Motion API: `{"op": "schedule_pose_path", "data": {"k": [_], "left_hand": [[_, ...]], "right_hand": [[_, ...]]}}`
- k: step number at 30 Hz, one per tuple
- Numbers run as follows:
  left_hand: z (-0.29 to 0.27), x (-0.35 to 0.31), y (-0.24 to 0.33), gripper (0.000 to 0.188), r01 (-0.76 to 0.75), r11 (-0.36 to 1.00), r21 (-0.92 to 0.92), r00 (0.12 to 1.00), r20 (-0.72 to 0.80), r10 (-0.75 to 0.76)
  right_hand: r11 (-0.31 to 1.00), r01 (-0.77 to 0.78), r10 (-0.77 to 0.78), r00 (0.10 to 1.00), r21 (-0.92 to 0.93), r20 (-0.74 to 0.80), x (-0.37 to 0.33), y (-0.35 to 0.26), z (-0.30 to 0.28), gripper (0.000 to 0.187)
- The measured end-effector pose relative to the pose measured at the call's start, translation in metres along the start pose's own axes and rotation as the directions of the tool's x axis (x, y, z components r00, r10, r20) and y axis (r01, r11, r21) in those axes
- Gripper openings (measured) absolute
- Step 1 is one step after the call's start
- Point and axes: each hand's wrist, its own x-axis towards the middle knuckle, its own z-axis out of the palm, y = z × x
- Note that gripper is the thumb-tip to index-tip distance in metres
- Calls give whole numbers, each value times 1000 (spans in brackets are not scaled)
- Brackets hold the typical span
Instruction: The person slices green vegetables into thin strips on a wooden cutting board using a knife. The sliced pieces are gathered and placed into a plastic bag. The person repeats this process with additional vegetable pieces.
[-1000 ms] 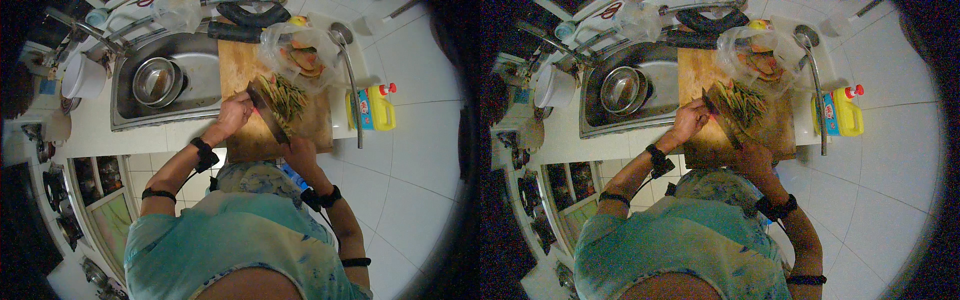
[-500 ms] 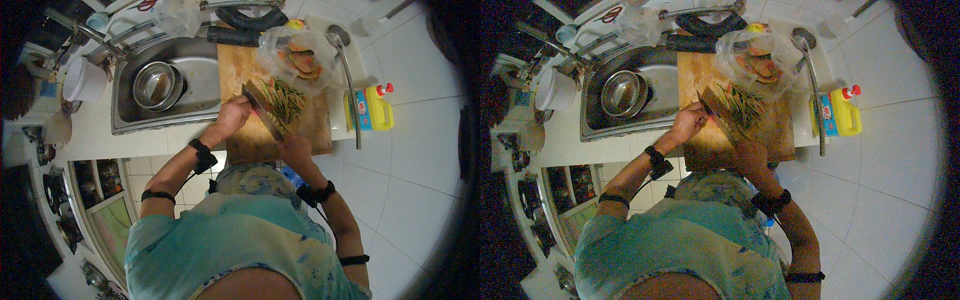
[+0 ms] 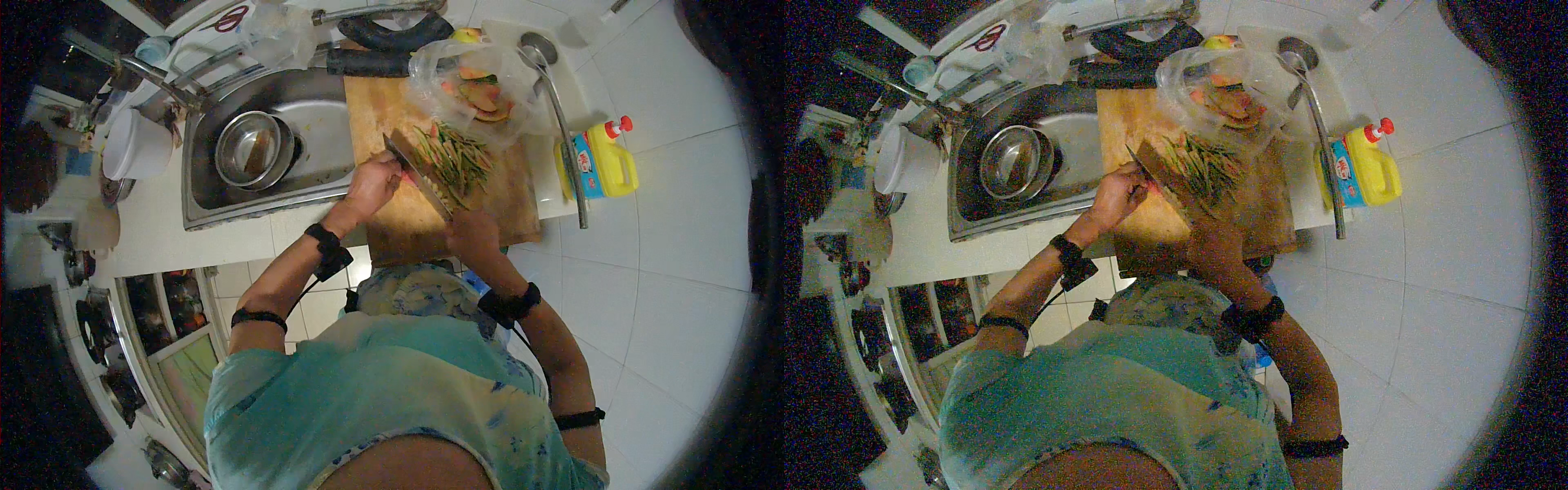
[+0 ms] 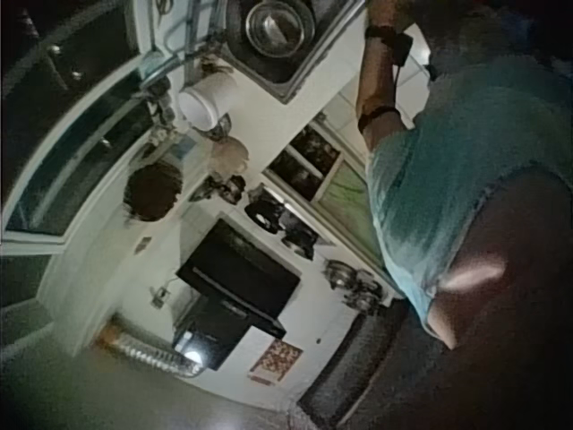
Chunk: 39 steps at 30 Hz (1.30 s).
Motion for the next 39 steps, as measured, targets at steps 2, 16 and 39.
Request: {"op": "schedule_pose_path", "data": {"k": [2,16,39], "left_hand": [[-3,2,2,10,-43,999,23,999,1,43],[-4,-4,19,12,-22,996,89,1000,22,21],[-4,-8,3,15,19,999,28,998,-65,-17]], "right_hand": [[998,40,-36,996,57,-79,-4,0,0,21],[989,-85,90,995,125,-32,-11,-7,-14,23],[994,-39,36,999,107,26,-30,0,-21,24]]}}
